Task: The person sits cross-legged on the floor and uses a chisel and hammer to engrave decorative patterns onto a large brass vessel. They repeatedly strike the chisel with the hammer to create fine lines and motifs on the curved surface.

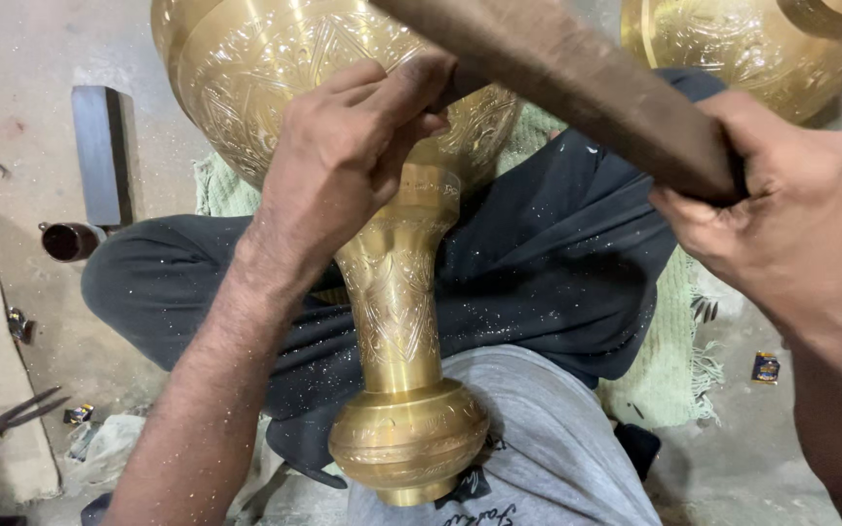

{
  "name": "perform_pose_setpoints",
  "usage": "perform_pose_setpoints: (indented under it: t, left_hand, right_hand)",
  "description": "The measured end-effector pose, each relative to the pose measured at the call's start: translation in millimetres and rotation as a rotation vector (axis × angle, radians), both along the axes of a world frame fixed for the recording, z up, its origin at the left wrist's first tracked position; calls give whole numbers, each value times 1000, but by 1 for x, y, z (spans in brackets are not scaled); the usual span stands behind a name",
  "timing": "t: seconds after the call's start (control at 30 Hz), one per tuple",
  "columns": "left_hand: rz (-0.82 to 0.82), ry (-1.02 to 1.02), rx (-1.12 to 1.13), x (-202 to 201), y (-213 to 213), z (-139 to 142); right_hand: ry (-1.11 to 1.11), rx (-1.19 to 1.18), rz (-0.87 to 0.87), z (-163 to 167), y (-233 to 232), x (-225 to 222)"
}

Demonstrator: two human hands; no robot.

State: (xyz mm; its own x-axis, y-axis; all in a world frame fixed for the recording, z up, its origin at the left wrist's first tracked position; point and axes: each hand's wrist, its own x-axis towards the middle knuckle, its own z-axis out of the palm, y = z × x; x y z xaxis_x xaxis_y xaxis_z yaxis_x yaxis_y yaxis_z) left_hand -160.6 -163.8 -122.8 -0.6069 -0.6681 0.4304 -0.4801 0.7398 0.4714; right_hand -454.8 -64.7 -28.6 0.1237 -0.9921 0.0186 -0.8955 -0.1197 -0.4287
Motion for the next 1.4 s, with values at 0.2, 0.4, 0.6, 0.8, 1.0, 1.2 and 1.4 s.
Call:
perform_pose_setpoints:
  t: [0.2, 0.4, 0.6, 0.8, 1.0, 1.2, 1.4]
  left_hand:
    - [-54, -22, -83, 0, -5, 8]
    - [-142, -123, -41, 2, -14, 17]
    - [-199, -166, 57, -2, -18, 31]
    - [-167, 195, 234, 19, -31, 46]
    - [18, 323, 164, 21, -43, 46]
    - [49, 335, 354, -2, -29, 29]
    - [130, 248, 351, -9, -29, 16]
  right_hand:
    - [-48, -127, 19, -35, 6, -6]
    - [-454, -176, 13, -78, 9, -6]
    - [-658, -141, -250, -93, 34, 11]
    - [-570, -86, -305, -115, 38, -7]
    - [-867, -171, -417, -138, 42, -22]
    - [-987, -62, -364, -154, 34, -33]
    - [-927, 58, -417, -139, 22, -51]
